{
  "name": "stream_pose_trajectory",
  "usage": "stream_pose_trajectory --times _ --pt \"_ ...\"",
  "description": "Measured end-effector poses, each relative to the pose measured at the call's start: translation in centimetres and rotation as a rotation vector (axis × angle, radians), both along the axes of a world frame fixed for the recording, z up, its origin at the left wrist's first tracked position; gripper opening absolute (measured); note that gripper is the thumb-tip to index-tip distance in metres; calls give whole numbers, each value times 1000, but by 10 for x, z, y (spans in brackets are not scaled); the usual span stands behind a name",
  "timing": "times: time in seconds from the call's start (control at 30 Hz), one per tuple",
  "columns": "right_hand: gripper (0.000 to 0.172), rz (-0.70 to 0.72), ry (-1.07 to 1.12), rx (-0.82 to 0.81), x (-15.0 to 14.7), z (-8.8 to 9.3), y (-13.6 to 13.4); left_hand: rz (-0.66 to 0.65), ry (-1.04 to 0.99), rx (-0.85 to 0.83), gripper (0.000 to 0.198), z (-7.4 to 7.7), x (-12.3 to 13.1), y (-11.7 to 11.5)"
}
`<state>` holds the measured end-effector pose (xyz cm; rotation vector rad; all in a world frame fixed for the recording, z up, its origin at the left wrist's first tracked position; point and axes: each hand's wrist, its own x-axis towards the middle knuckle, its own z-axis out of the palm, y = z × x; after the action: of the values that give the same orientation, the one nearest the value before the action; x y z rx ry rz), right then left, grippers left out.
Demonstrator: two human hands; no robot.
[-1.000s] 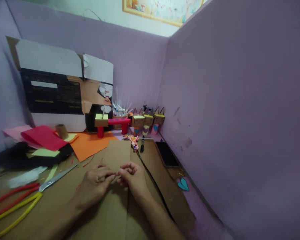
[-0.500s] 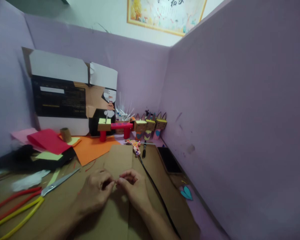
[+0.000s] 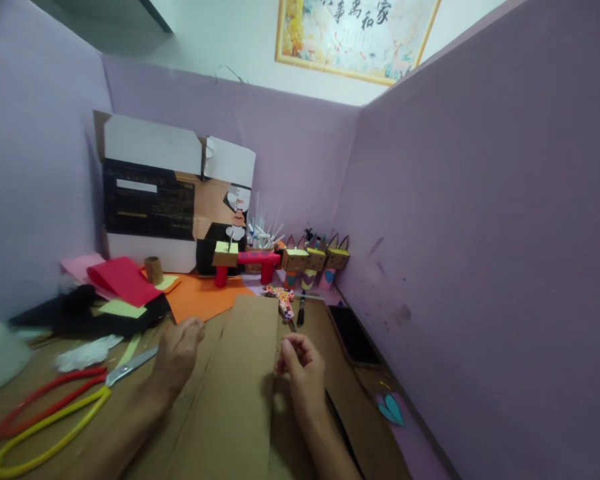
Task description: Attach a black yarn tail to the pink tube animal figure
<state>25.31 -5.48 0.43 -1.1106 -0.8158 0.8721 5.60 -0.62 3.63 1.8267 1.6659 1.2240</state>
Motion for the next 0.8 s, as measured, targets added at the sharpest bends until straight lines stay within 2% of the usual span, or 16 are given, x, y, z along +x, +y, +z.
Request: stream_pose_trajectory --times 0.07,0.13,0.23,0.33,0.37,0.53,0.6,0.73,0.8 --pt "35 -36 1 -51 4 -5 5 94 -15 -53 32 5 -11 9" --pt "37 -37 5 -122 5 -12 8 127 -20 -116 38 4 -18 18" --pt "42 10 14 -208 3 -20 11 21 -40 -221 36 -5 -18 24" --pt "43 62 40 -244 2 -22 11 -99 -92 -302 11 -18 -8 22" --pt "44 76 53 -249 3 -21 11 -122 -118 -323 9 -22 -4 21" --pt "54 112 146 -216 3 -12 8 -226 -323 -484 19 -28 8 20" --pt "56 231 221 -188 0 -7 3 -265 -427 -532 26 -26 9 21" --pt "48 650 283 -181 -9 -1 -8 -332 -634 -533 32 -23 9 19" --pt "50 704 260 -192 -12 -1 -12 -355 -718 -526 38 -22 9 18"
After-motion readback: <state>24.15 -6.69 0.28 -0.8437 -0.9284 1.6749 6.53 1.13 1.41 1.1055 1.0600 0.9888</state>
